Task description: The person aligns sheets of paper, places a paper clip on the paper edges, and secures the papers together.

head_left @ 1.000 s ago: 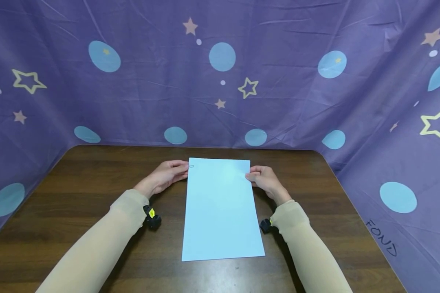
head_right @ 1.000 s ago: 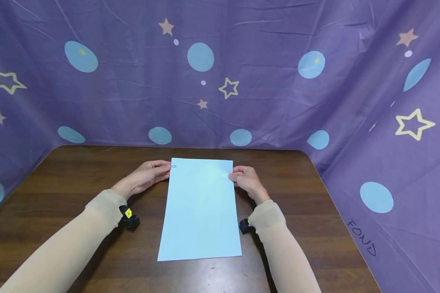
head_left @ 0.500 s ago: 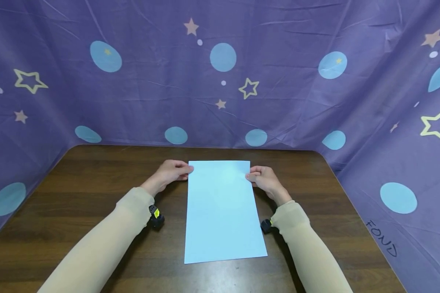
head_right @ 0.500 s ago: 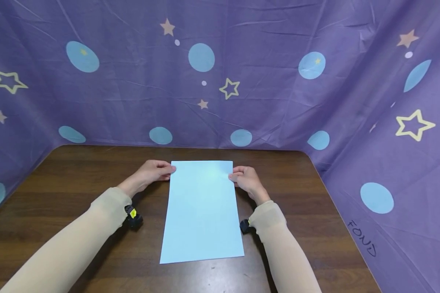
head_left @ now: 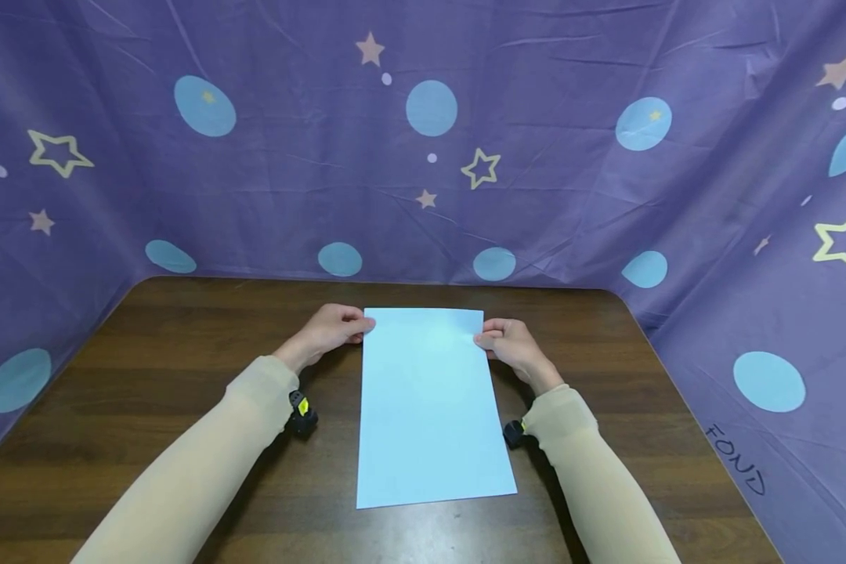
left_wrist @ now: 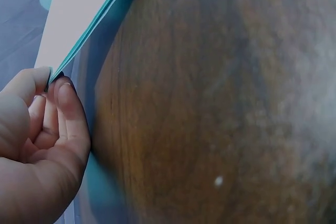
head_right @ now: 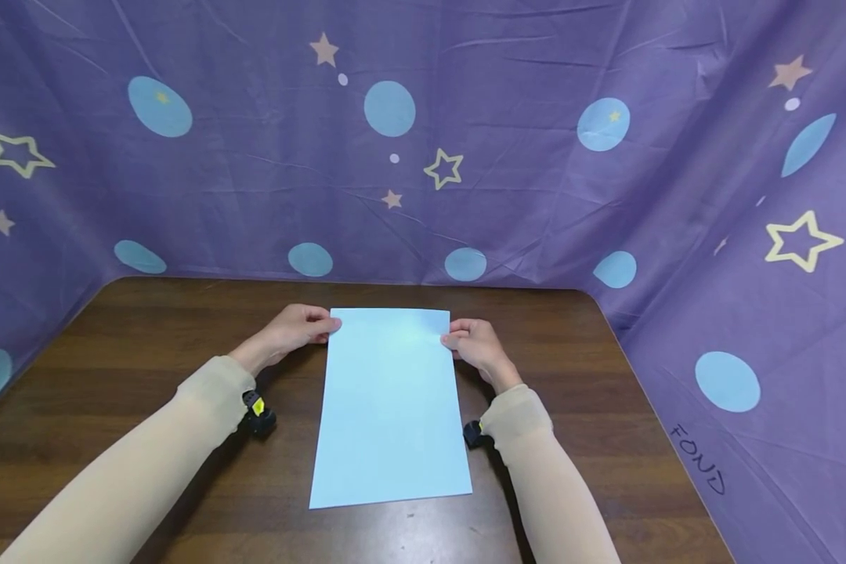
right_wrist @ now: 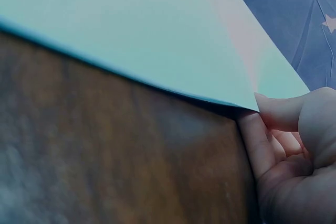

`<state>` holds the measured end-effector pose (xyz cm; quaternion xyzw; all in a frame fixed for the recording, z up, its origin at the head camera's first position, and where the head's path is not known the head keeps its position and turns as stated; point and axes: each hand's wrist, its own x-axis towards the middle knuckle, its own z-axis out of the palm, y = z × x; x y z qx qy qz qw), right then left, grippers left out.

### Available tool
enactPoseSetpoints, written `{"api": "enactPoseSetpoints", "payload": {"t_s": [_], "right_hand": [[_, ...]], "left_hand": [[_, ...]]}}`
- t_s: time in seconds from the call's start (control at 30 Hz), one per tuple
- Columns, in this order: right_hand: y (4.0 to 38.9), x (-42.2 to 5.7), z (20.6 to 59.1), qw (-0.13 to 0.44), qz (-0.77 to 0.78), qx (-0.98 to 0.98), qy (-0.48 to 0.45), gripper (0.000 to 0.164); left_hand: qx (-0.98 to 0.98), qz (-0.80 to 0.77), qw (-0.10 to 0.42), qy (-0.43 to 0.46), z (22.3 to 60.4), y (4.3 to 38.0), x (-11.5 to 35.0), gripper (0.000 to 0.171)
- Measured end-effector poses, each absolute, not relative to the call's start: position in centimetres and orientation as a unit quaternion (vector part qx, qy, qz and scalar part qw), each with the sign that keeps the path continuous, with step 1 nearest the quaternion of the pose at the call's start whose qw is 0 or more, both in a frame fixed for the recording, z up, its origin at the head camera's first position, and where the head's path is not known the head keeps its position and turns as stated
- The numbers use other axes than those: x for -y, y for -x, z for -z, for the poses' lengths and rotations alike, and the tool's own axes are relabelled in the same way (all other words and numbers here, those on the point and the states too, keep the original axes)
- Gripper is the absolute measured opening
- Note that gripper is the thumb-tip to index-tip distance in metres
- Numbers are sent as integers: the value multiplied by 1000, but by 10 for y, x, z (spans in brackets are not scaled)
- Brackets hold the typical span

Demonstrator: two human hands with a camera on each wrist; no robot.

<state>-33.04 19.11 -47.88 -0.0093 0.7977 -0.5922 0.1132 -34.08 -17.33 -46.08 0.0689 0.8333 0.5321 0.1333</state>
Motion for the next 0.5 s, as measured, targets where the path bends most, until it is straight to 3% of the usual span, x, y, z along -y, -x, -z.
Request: {"api": "enactPoseSetpoints", "payload": {"t_s": [0.5], "right_hand": [[332,-192,480,113,594,-796,4,22]], "left_hand": [[-850,-497,135,-110,461,343,176,38]]}}
